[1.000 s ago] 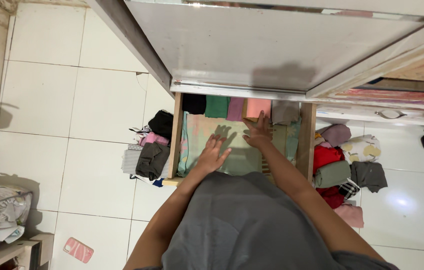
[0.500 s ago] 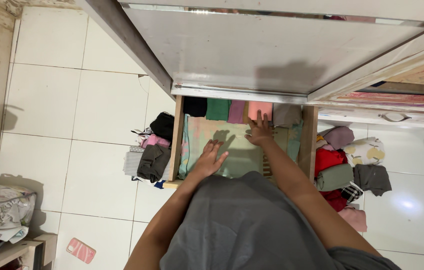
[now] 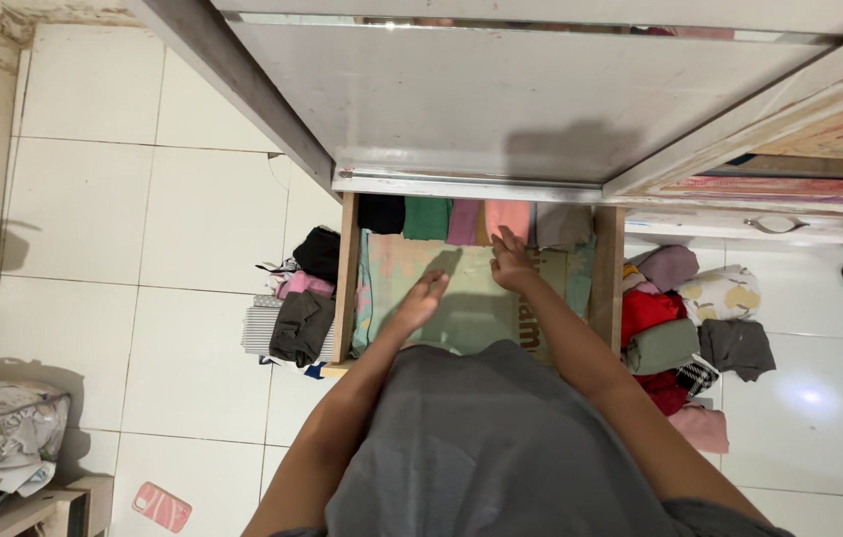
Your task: The person repeatedly picks folded garments from an open drawer, briefly unfolds and refolds each item, then places it on a growing pile on the floor. Items handled include black, beige, pink, red, green, and patterned fabrics. No tools are used.
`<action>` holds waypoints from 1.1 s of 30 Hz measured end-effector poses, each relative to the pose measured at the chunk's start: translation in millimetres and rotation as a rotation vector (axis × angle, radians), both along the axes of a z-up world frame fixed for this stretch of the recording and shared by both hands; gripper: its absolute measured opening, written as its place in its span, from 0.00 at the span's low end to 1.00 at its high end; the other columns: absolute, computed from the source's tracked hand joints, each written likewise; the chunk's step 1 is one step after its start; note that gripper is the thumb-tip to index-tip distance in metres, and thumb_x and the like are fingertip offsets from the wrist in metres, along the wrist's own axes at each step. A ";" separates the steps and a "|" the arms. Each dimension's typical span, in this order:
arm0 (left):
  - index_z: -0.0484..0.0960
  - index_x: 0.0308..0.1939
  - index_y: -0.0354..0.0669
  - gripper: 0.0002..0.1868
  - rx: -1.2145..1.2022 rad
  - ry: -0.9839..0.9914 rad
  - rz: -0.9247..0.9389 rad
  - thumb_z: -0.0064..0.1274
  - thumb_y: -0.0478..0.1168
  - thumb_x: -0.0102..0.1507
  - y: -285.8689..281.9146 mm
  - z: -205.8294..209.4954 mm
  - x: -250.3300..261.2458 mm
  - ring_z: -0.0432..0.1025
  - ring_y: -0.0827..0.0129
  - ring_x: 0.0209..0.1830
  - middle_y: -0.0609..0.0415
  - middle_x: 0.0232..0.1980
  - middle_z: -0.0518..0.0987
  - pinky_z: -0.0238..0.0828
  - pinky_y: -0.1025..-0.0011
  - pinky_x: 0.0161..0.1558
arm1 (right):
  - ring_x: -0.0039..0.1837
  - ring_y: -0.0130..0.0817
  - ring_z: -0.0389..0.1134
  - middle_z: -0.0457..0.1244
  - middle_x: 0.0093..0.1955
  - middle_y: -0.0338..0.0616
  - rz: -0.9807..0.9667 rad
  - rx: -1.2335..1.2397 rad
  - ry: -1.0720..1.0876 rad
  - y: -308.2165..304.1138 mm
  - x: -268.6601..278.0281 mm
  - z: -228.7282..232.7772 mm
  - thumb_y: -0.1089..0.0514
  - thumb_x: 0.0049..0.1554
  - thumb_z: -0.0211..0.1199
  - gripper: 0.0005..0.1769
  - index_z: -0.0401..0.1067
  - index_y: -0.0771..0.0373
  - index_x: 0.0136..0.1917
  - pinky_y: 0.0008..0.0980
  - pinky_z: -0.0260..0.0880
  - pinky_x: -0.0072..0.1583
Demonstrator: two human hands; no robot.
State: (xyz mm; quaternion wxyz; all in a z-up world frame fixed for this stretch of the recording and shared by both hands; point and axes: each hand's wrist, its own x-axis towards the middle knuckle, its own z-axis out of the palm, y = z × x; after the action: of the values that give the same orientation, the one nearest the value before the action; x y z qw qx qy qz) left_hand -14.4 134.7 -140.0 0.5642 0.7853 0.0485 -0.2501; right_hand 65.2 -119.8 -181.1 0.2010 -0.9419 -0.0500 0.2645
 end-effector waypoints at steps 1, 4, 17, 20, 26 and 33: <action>0.66 0.73 0.38 0.37 -0.034 0.096 0.056 0.39 0.63 0.71 -3.7 -12.7 6.3 0.61 0.51 0.77 0.41 0.74 0.69 0.55 0.61 0.75 | 0.85 0.50 0.33 0.31 0.87 0.45 -0.001 0.035 0.000 -1.2 -3.4 -0.5 0.55 0.61 0.55 0.38 0.49 0.59 0.81 0.46 0.42 0.80; 0.63 0.75 0.44 0.38 -0.187 0.330 0.204 0.40 0.65 0.70 -21.3 -44.0 29.1 0.60 0.56 0.77 0.47 0.75 0.68 0.53 0.59 0.74 | 0.85 0.53 0.33 0.33 0.86 0.51 0.037 0.133 -0.089 -1.4 -18.4 -1.3 0.57 0.61 0.58 0.37 0.52 0.63 0.80 0.47 0.40 0.80; 0.74 0.62 0.32 0.25 -0.383 0.428 0.327 0.60 0.42 0.65 -65.9 -72.1 29.9 0.78 0.62 0.49 0.46 0.54 0.82 0.79 0.64 0.44 | 0.80 0.60 0.47 0.49 0.79 0.60 0.227 0.482 -0.142 22.8 -123.1 44.4 0.63 0.55 0.60 0.33 0.62 0.66 0.74 0.51 0.50 0.76; 0.73 0.58 0.37 0.21 -0.402 0.497 0.350 0.59 0.39 0.64 -63.7 -72.6 17.2 0.77 0.63 0.47 0.50 0.49 0.80 0.81 0.64 0.41 | 0.81 0.57 0.50 0.56 0.77 0.53 0.228 0.512 -0.220 21.2 -123.0 57.5 0.63 0.55 0.64 0.28 0.70 0.58 0.69 0.50 0.50 0.78; 0.72 0.53 0.37 0.15 -0.524 0.559 0.324 0.58 0.38 0.67 -63.2 -50.5 -2.4 0.77 0.62 0.48 0.51 0.47 0.79 0.80 0.59 0.45 | 0.75 0.54 0.54 0.50 0.75 0.62 -0.525 0.616 -0.348 7.1 -120.7 66.1 0.55 0.53 0.73 0.51 0.47 0.71 0.79 0.50 0.57 0.71; 0.75 0.58 0.44 0.18 -0.644 0.577 0.192 0.56 0.40 0.65 -83.5 5.2 -7.5 0.78 0.67 0.53 0.55 0.54 0.81 0.79 0.62 0.53 | 0.68 0.41 0.66 0.60 0.71 0.51 -1.067 1.445 0.419 -24.7 -131.0 85.1 0.58 0.56 0.67 0.40 0.54 0.65 0.76 0.40 0.73 0.64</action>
State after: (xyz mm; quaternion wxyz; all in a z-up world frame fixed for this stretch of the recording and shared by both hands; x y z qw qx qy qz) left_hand -21.9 51.3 -134.8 0.7643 0.4593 0.1964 -0.4077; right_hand -65.7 -144.4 -96.0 0.8405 -0.4184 0.2754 0.2064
